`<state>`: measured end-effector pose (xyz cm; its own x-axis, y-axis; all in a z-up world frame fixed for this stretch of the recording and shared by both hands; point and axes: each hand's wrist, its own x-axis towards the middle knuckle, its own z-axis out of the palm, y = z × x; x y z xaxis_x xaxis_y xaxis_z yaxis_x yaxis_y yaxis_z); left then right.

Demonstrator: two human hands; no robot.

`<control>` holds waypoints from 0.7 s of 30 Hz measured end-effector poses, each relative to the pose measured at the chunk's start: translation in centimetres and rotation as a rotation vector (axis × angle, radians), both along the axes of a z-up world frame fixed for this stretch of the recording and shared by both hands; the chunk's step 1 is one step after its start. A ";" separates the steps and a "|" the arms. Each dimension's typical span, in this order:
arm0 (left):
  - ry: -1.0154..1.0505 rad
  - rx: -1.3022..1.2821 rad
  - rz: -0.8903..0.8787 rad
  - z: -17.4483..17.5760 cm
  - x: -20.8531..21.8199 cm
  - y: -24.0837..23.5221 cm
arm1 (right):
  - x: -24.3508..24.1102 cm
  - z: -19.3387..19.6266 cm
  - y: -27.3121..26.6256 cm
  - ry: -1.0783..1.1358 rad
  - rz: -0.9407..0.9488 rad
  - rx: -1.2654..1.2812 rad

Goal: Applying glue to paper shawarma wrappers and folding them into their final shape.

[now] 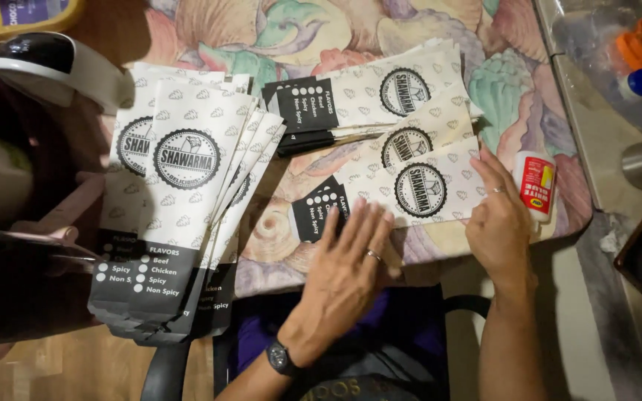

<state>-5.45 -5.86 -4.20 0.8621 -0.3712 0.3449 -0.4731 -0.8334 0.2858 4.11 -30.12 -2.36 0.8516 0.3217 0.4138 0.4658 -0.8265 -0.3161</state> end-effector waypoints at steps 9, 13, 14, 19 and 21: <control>-0.095 -0.359 -0.037 3.7 -4.2 4.0 | 0.4 5.1 1.5 0.373 0.089 0.418; -0.163 -0.237 0.336 3.9 -5.1 9.9 | 0.4 2.9 1.7 0.316 0.249 0.235; -0.139 -0.310 0.474 5.6 -4.6 11.0 | 0.2 2.2 2.1 0.290 0.291 0.110; -0.208 -0.150 0.726 4.9 -2.9 14.8 | -2.6 1.4 3.1 0.120 0.274 -0.109; 0.136 0.113 0.892 3.7 -2.2 15.6 | -3.7 2.3 2.8 0.062 0.251 -0.113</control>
